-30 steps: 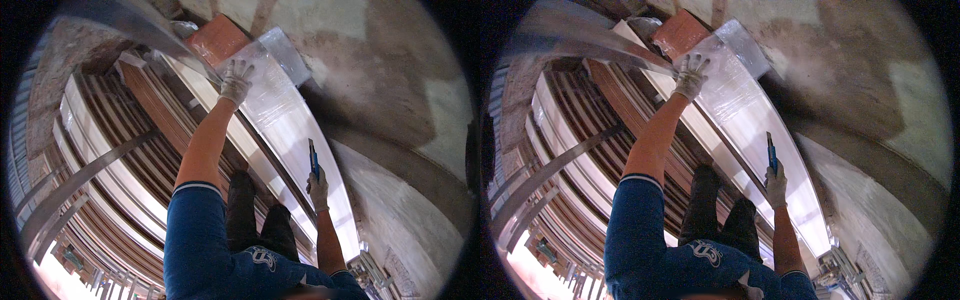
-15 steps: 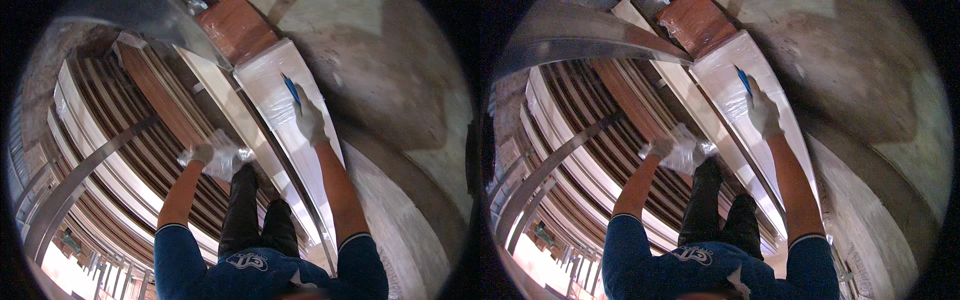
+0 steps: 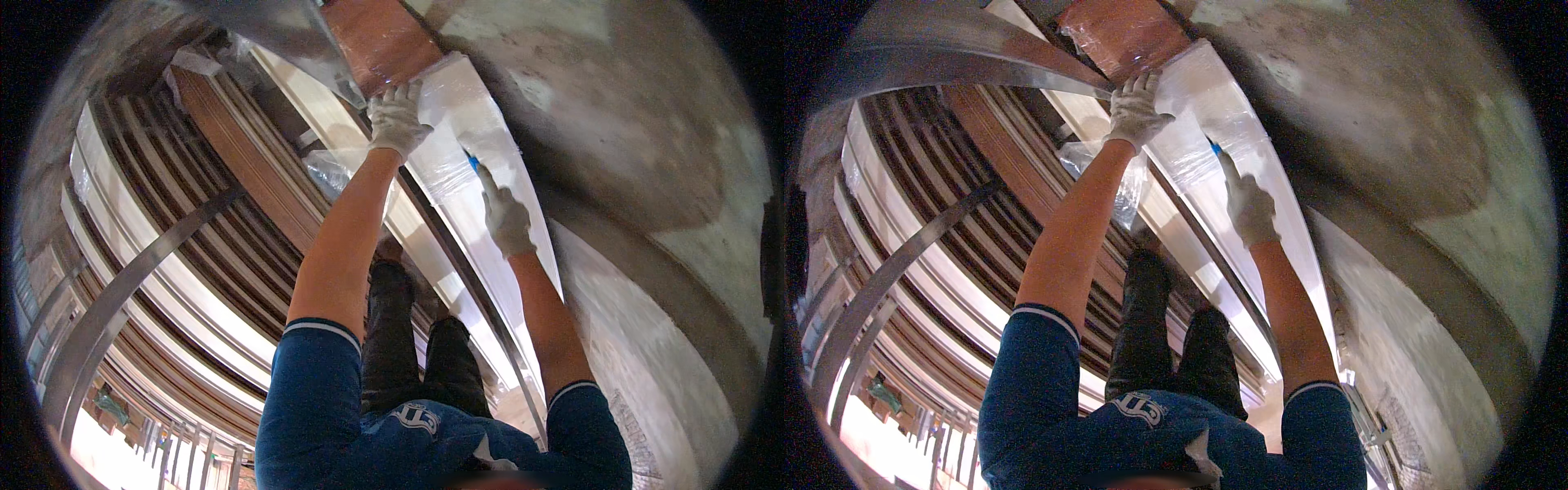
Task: The person walks among stacked wooden panels and uses a utility knife to cut and remove plastic wrapping from several panels. They handle the panels by hand, lifting and repositioning them to access the wrapping, then place the unwrapped panels back in the stack.
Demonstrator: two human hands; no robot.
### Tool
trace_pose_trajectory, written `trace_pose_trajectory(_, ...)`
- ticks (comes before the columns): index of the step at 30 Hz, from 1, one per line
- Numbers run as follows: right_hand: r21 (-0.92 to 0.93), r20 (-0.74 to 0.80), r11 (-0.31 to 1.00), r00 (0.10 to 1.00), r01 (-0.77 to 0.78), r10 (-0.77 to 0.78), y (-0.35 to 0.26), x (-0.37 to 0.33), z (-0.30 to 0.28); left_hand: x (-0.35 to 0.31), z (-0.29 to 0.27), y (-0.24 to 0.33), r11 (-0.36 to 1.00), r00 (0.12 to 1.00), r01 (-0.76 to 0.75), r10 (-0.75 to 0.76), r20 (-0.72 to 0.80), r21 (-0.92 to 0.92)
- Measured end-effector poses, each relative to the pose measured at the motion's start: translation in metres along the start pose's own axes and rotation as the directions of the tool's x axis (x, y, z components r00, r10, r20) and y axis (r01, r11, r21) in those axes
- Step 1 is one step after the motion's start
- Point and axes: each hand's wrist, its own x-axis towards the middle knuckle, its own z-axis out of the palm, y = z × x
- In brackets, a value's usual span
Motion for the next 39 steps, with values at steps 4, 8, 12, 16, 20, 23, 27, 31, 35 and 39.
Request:
trace_pose_trajectory(4, 0.01, 0.087, 0.994, 0.99, -0.111, 0.11, 0.034, -0.08, 0.009, 0.005, 0.013, 0.007, 0.99, 0.991, 0.079, -0.09, 0.098, 0.118)
trace_pose_trajectory(8, 0.282, 0.042, 0.917, 0.958, -0.283, 0.283, 0.054, -0.147, 0.01, -0.008, 0.015, 0.018, 0.963, 1.0, -0.011, 0.007, 0.017, 0.268)
trace_pose_trajectory(12, 0.511, 0.137, 0.722, 0.874, -0.466, 0.467, 0.058, -0.176, 0.008, 0.002, 0.009, 0.024, 0.985, 0.984, 0.116, -0.131, 0.118, 0.126)
trace_pose_trajectory(16, 0.645, 0.18, 0.574, 0.83, -0.505, 0.528, 0.045, -0.171, 0.001, 0.025, 0.006, 0.014, 0.981, 0.913, 0.168, -0.117, 0.39, -0.098)
trace_pose_trajectory(20, 0.674, 0.174, 0.575, 0.856, -0.464, 0.488, 0.03, -0.155, -0.015, -0.026, 0.01, -0.002, 0.977, 0.806, -0.208, 0.148, 0.572, 0.04)
trace_pose_trajectory(23, 0.692, 0.131, 0.609, 0.897, -0.388, 0.423, 0.024, -0.146, -0.024, -0.067, -0.003, -0.062, 0.999, 0.67, -0.037, 0.0, 0.743, 0.034)
trace_pose_trajectory(27, 0.768, 0.048, 0.526, 0.852, -0.365, 0.521, 0.016, -0.141, -0.025, -0.12, -0.041, -0.164, 0.816, 0.527, 0.262, -0.569, 0.631, 0.516)
trace_pose_trajectory(31, 0.884, 0.15, 0.314, 0.846, -0.347, 0.511, 0.007, -0.139, -0.024, -0.141, -0.045, -0.172, 0.898, 0.682, 0.42, -0.41, 0.606, 0.134)
trace_pose_trajectory(35, 0.718, 0.241, 0.52, 0.867, -0.462, 0.437, -0.01, -0.134, -0.024, -0.121, -0.032, -0.083, 0.941, 0.954, 0.283, -0.297, -0.051, -0.188)
trace_pose_trajectory(39, 0.811, 0.255, 0.392, 0.865, -0.435, 0.433, -0.029, -0.127, -0.017, -0.068, -0.009, -0.026, 0.807, 0.858, 0.508, -0.505, 0.094, -0.302)
